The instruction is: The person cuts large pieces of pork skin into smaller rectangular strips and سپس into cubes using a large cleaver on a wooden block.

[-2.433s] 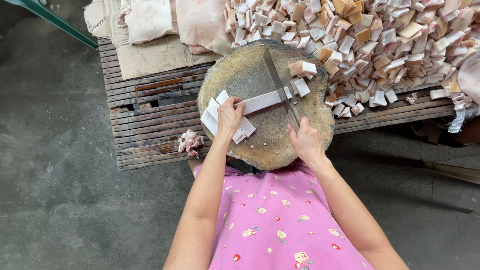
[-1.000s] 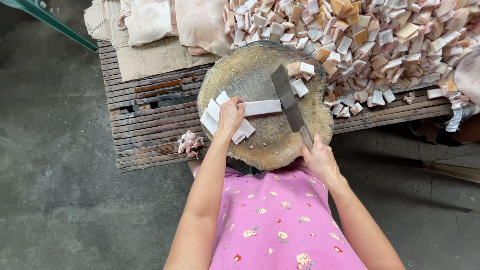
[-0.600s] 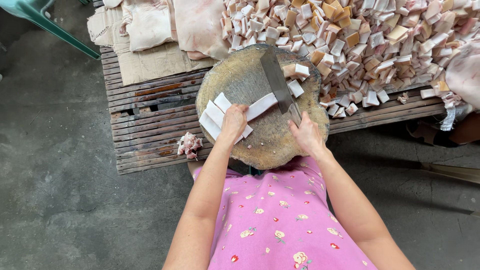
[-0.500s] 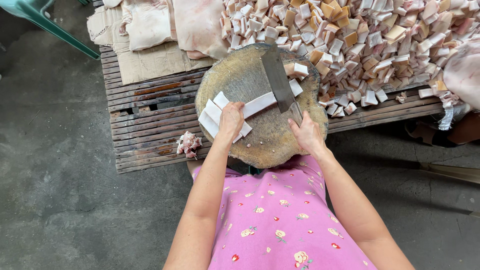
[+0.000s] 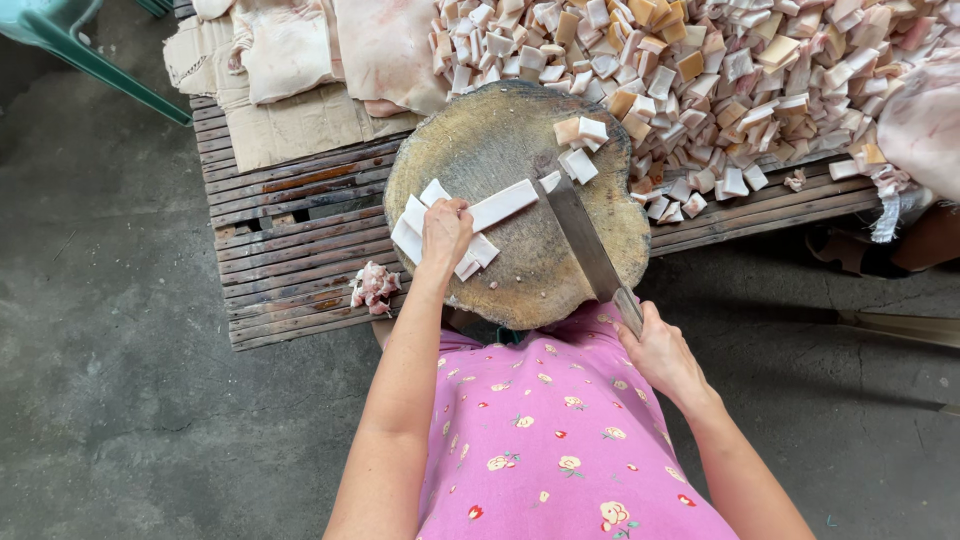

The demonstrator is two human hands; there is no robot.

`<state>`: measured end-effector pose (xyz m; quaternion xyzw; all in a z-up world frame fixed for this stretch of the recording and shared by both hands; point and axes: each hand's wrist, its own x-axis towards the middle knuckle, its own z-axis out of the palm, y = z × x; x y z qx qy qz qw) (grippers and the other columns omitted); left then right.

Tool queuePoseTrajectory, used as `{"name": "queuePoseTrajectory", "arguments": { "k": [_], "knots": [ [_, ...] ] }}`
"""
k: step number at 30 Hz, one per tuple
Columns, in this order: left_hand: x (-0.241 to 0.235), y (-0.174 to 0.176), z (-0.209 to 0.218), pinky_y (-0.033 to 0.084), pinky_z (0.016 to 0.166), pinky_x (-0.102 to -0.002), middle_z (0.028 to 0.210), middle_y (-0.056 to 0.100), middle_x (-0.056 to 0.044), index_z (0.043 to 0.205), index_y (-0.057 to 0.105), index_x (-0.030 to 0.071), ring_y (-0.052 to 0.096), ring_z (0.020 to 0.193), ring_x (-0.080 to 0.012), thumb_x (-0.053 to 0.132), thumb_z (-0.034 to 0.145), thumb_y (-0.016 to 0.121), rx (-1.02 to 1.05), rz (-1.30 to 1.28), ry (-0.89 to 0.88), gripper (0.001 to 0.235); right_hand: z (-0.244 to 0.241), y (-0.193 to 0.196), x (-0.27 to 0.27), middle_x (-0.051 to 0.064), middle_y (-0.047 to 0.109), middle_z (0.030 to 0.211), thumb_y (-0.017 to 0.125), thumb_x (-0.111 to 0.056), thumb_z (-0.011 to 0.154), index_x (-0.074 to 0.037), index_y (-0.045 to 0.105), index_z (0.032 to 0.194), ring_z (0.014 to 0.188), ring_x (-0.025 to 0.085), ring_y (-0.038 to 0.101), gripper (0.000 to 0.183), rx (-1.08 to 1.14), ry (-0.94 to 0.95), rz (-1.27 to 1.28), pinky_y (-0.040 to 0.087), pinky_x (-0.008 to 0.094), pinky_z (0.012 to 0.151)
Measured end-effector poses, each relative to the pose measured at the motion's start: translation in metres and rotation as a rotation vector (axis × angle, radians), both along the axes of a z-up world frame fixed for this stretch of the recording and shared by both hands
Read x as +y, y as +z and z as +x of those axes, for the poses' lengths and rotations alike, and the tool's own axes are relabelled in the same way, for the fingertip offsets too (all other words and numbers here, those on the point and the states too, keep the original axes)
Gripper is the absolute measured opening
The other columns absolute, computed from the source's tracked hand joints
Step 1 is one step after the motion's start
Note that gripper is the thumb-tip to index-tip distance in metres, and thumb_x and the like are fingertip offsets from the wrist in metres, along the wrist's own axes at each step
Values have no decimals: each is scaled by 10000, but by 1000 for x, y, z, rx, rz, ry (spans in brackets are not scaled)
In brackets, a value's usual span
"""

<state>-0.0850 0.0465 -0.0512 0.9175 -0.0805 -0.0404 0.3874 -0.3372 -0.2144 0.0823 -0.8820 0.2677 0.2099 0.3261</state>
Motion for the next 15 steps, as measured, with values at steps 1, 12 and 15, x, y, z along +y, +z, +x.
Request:
{"name": "queuePoseTrajectory", "arguments": {
  "k": [1,12,15],
  "knots": [
    [-1,-1,1,539,907,-445,1019,710,-259,1046,767,-12,703,942,-402,85,872,587,24,-24,-4,269,1,4,1,289,728,916,639,-381,952,-38,560,1256,887,461,721,465,-7,-3,7,562,531,760],
    [-17,-4,-4,568,839,-406,942,749,-241,1032,738,-34,744,890,-358,125,892,610,81,-173,3,248,59,-3,22,168,700,725,567,-318,1066,20,473,1222,582,269,721,384,-765,28,77,599,404,527],
    [-16,-1,-1,568,841,-406,934,752,-239,1027,739,-33,744,888,-356,129,882,621,67,-179,-3,247,72,-35,37,241,689,714,571,-335,1070,2,438,1186,650,398,706,380,-526,113,-81,587,502,584]
  ]
}}
